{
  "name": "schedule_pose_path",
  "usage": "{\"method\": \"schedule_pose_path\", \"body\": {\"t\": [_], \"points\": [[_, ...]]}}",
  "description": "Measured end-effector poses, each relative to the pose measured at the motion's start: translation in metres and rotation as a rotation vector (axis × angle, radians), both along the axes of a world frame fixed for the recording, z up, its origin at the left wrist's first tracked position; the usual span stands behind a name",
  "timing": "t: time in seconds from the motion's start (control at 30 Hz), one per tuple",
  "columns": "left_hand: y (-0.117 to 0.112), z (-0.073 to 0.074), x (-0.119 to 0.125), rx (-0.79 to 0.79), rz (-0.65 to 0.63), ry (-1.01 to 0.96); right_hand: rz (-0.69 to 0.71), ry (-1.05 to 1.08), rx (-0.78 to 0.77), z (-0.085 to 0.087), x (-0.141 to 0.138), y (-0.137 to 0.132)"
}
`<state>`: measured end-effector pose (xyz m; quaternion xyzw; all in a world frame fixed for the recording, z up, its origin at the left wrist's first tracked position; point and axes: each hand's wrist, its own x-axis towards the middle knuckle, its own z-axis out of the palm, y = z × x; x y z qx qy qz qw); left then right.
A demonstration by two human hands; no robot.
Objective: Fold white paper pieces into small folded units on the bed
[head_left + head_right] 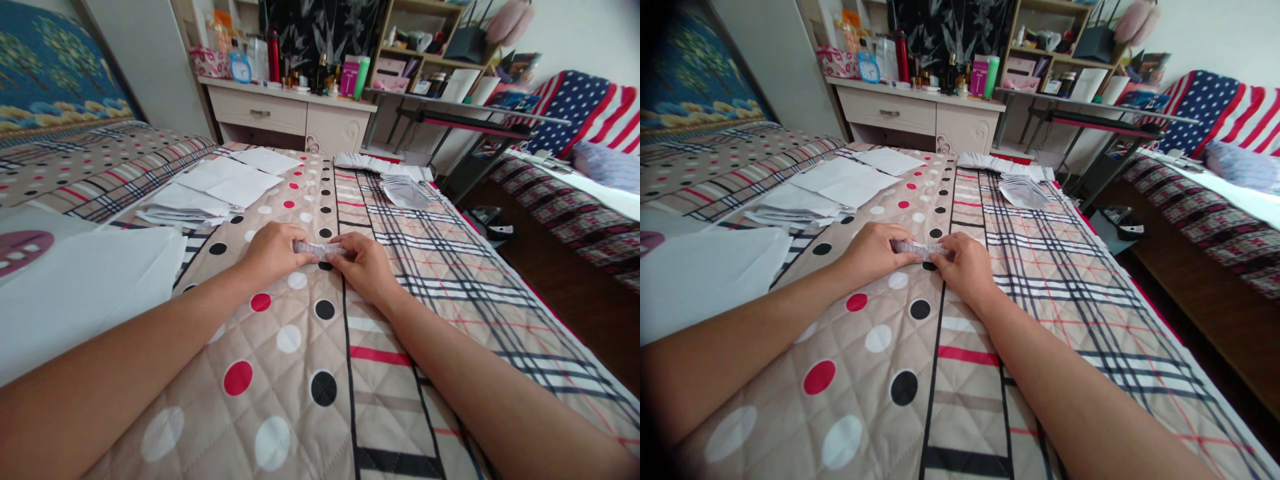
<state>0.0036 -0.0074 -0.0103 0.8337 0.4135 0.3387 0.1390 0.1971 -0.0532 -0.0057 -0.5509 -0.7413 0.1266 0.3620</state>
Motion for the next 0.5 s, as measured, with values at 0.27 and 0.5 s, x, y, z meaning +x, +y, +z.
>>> {"method": "schedule_pose_path", "body": {"t": [0.27, 0.5], "points": [[-0.012, 0.006, 0.005, 0.131, 0.09, -0.058, 0.025, 0.221, 0.013, 0.002, -0.001, -0.005], [-0.007, 0.004, 0.002, 0.049, -0.01, -0.119, 0.179, 0.134, 0.287, 0.002, 0.0, -0.008]]}}
